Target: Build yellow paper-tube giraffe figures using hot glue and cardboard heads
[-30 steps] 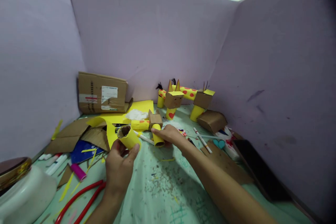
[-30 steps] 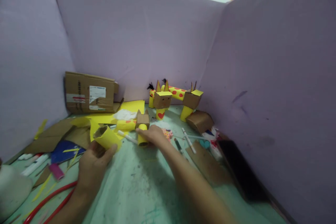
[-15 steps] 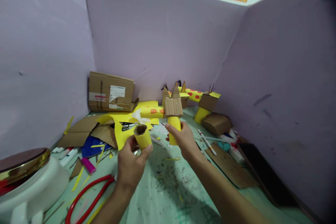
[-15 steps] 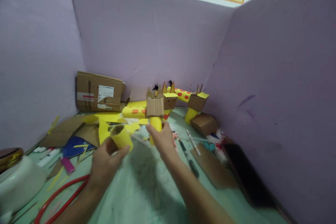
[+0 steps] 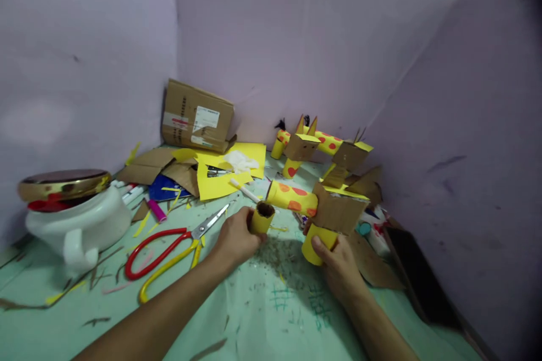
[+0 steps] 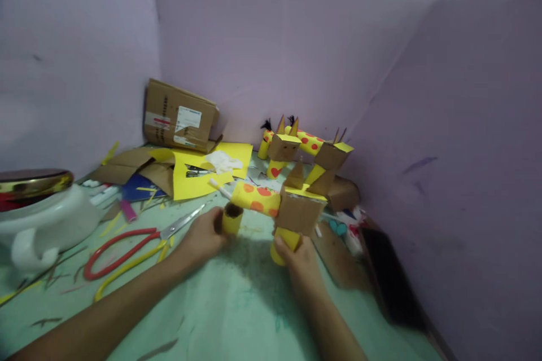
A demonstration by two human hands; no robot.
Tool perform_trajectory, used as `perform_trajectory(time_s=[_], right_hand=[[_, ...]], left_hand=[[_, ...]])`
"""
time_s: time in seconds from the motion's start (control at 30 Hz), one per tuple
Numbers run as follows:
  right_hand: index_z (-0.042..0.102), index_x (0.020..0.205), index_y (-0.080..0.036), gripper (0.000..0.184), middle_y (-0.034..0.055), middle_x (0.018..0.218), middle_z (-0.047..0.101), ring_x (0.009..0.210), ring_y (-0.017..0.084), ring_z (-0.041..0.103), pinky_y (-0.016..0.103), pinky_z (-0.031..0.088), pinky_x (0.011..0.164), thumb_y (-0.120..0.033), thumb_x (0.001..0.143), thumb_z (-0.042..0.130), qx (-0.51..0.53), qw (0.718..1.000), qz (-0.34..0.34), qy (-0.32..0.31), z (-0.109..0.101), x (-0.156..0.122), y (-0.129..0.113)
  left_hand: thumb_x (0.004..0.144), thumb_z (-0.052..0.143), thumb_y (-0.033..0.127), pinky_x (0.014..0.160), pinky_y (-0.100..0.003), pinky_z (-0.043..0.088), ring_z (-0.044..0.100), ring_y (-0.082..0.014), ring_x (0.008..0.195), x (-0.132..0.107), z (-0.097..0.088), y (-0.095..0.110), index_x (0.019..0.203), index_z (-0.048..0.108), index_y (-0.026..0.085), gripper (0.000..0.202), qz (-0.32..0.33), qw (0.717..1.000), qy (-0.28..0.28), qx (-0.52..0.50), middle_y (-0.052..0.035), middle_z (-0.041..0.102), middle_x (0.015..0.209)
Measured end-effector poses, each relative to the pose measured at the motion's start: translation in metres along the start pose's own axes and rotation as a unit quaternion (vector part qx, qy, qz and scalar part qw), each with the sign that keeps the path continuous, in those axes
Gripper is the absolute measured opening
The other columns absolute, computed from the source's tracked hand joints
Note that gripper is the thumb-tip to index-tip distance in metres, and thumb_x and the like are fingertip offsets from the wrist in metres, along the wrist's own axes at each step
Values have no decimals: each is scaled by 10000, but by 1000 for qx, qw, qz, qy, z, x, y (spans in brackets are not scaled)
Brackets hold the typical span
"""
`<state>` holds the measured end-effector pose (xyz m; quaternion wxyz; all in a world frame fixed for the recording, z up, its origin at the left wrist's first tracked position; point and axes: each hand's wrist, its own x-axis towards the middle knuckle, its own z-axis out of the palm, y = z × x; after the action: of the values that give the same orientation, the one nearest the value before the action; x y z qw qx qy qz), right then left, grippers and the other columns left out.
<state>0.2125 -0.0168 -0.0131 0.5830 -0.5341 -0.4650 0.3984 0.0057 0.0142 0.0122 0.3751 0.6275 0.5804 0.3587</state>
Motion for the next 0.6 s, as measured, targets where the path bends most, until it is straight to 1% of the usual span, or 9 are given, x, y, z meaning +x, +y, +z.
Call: perform_trajectory(time_s=[0.07, 0.17, 0.27, 0.4, 0.5, 0.6], right_hand=[[625, 933, -170, 461, 93, 895, 683, 795, 236, 631, 331, 499, 673, -495, 619, 713, 30, 999, 5, -23, 2, 0, 0], [624, 958, -190, 482, 100, 934, 684, 798, 253, 648, 348, 513, 674, -541, 634, 682, 76, 995, 34, -51, 5, -2, -5], [626, 987, -205, 474, 97, 934, 685, 793, 263, 656, 369, 518, 689, -513, 633, 694, 82, 995, 36, -46, 4, -3, -7], [631, 1021, -185, 479, 113, 901, 694, 853, 297, 643, 396, 506, 730, -441, 624, 717, -3, 1000, -14, -20, -5, 0, 2], [654, 982, -164, 434, 117, 828, 700, 831, 308, 645, 408, 497, 741, -419, 635, 706, -67, 997, -25, 2, -13, 4, 12], [665, 929, -161, 360, 116, 824, 699, 843, 308, 642, 408, 488, 757, -395, 657, 688, -88, 995, -39, 1, -19, 6, 19]], left_hand=[[574, 623, 168, 616, -261, 436, 619, -210, 773, -1, -2, 1, 871, 603, 190, 298, -6, 1000, -1, 8, -47, 686, 856], [567, 621, 179, 591, -264, 425, 616, -218, 754, -1, -4, 4, 865, 600, 185, 299, -13, 1000, -7, 28, -60, 683, 851], [562, 615, 180, 584, -274, 426, 618, -233, 767, 0, -6, 4, 886, 600, 184, 325, -15, 999, -11, 31, -75, 682, 874], [545, 618, 182, 589, -284, 434, 626, -261, 798, 0, -5, 2, 906, 606, 177, 361, -18, 999, -17, 23, -88, 686, 875], [540, 614, 179, 590, -280, 434, 628, -268, 816, -1, -5, 0, 909, 608, 171, 369, -10, 1000, -18, 17, -93, 686, 871], [541, 606, 160, 581, -270, 430, 627, -264, 820, -1, -6, -1, 905, 608, 170, 364, -5, 1000, -23, 16, -95, 686, 874]])
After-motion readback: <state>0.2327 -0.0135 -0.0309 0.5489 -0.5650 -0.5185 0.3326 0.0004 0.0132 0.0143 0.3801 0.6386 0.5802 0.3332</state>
